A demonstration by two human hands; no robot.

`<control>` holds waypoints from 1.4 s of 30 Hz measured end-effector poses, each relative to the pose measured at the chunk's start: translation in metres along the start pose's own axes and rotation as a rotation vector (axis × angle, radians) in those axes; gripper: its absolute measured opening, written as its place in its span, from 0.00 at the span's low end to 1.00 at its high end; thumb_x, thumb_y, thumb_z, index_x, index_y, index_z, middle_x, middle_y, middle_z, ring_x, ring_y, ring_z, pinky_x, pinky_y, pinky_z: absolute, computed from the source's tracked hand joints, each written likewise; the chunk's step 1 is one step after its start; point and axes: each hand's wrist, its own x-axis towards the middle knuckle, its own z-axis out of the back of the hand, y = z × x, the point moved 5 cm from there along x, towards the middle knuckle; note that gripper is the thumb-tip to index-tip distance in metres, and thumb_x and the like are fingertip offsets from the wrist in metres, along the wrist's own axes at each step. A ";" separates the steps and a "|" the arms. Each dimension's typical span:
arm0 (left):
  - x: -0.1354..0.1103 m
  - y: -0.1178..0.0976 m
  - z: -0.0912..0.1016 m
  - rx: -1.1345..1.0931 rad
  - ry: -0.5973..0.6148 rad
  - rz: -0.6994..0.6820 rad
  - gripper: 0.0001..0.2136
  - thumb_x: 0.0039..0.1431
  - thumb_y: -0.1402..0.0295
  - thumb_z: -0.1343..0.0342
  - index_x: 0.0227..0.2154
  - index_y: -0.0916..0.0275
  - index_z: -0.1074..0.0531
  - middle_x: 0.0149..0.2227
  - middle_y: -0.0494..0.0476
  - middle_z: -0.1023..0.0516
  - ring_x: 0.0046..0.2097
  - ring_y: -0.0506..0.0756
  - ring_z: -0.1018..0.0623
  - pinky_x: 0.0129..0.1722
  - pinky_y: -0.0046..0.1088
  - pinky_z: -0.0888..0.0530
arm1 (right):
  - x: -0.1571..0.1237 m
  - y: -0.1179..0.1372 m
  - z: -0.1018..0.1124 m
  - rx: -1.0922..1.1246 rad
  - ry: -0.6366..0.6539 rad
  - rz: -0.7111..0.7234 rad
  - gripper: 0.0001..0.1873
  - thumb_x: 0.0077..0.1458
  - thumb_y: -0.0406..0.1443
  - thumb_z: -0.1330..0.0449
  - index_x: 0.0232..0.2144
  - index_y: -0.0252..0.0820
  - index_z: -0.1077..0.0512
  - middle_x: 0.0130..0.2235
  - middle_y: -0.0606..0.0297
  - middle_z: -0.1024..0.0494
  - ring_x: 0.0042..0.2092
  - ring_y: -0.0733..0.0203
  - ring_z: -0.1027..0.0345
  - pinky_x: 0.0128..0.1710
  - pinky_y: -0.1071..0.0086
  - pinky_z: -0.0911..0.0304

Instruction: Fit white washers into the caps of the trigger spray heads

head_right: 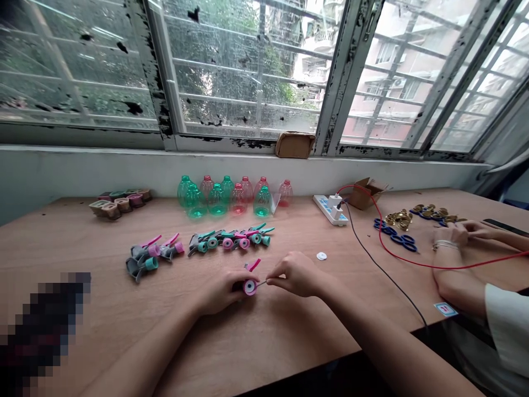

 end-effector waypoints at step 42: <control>-0.001 0.001 0.004 -0.015 -0.119 0.080 0.18 0.53 0.72 0.44 0.48 0.58 0.29 0.39 0.53 0.22 0.39 0.53 0.25 0.38 0.26 0.31 | -0.005 0.004 -0.046 0.586 -0.385 -0.265 0.13 0.56 0.40 0.43 0.33 0.42 0.20 0.30 0.64 0.19 0.31 0.59 0.28 0.30 0.72 0.37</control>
